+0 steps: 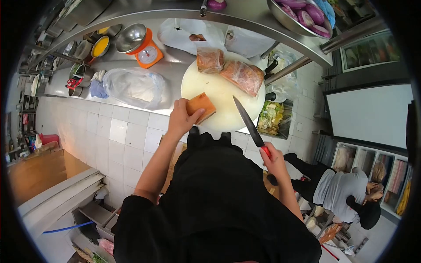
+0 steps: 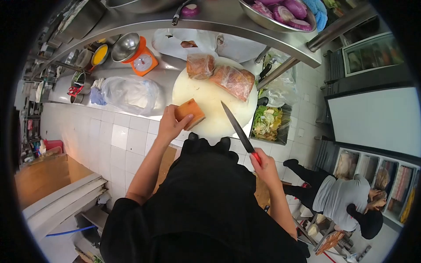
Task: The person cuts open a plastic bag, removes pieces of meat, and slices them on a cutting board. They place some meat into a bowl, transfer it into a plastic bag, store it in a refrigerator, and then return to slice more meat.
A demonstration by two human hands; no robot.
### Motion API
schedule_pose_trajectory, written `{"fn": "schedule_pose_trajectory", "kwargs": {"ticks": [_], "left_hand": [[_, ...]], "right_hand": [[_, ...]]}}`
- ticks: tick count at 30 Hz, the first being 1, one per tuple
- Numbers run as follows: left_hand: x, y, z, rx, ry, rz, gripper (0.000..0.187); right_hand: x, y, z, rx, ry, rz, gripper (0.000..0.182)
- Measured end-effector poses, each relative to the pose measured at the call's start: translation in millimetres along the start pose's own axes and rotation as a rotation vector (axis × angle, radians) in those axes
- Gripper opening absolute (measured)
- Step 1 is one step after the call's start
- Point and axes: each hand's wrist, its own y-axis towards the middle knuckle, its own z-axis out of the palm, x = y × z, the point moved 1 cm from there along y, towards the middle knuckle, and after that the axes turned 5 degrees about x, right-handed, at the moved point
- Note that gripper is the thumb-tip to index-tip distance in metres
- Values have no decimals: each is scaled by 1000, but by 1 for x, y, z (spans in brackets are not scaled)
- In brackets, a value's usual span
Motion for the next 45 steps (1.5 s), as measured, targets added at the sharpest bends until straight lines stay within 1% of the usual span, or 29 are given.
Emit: {"fn": "schedule_pose_trajectory", "kwargs": {"ticks": [1, 2, 4, 5, 7, 8, 10, 11, 12, 14, 15, 19, 20, 21, 22, 23, 25, 26, 28, 33, 35, 37, 40, 43, 45], "left_hand": [[3, -1, 8, -47, 34, 31, 66], [-3, -2, 11, -44, 33, 29, 66], [-13, -4, 12, 1, 10, -81, 63], [-4, -3, 13, 2, 8, -86, 63], [17, -1, 9, -183, -137, 160, 56], [23, -1, 6, -184, -138, 151, 56], [14, -7, -7, -337, 72, 556, 50], [3, -12, -4, -224, 29, 587, 49], [-1, -12, 2, -226, 23, 578, 49], [-5, -2, 13, -33, 129, 745, 47], [3, 9, 12, 26, 64, 755, 46], [8, 22, -13, 81, 44, 824, 45], [11, 20, -17, 79, 42, 819, 45], [14, 17, -22, 13, 21, 783, 44], [18, 15, -25, -50, 2, 749, 44], [21, 14, -26, -47, 4, 748, 44], [24, 13, -27, -130, 17, 743, 41], [24, 13, -25, -125, 17, 741, 41], [15, 18, -17, -8, 74, 822, 36], [10, 29, -7, 19, 98, 846, 30], [9, 31, -3, 21, 86, 847, 29], [11, 30, 4, -58, 91, 813, 29], [14, 30, 10, -92, 87, 807, 30], [15, 30, 12, -111, 92, 811, 32], [14, 33, 10, -89, 74, 817, 32]], "right_hand": [[19, 13, 9, -8, -35, -35, 15], [26, 28, 19, -6, -35, -31, 15], [40, 54, 34, -58, -391, -312, 15], [49, 63, 36, -52, -392, -311, 15], [74, 73, 34, 176, -589, -164, 16], [88, 77, 30, 184, -590, -165, 16], [116, 78, 21, 156, -633, -240, 16], [126, 79, 19, 165, -637, -238, 16], [135, 79, 18, 175, -634, -265, 16], [140, 81, 15, 186, -639, -300, 16], [140, 81, 14, 177, -639, -302, 16], [116, 79, 10, 159, -638, -280, 17], [101, 79, 13, 165, -640, -281, 17], [83, 78, 19, 171, -658, -219, 18], [77, 78, 22, 176, -672, -156, 18], [74, 79, 23, 177, -669, -155, 18], [85, 79, 24, 206, -628, -104, 18], [93, 78, 24, 208, -625, -101, 18], [127, 82, 21, 198, -608, -197, 17], [165, 86, 27, 243, -645, -219, 16], [165, 86, 26, 245, -646, -213, 16], [155, 85, 25, 218, -621, -207, 16], [134, 82, 22, 168, -661, -203, 16], [119, 77, 21, 125, -665, -193, 17], [118, 77, 22, 112, -656, -195, 16]]}}
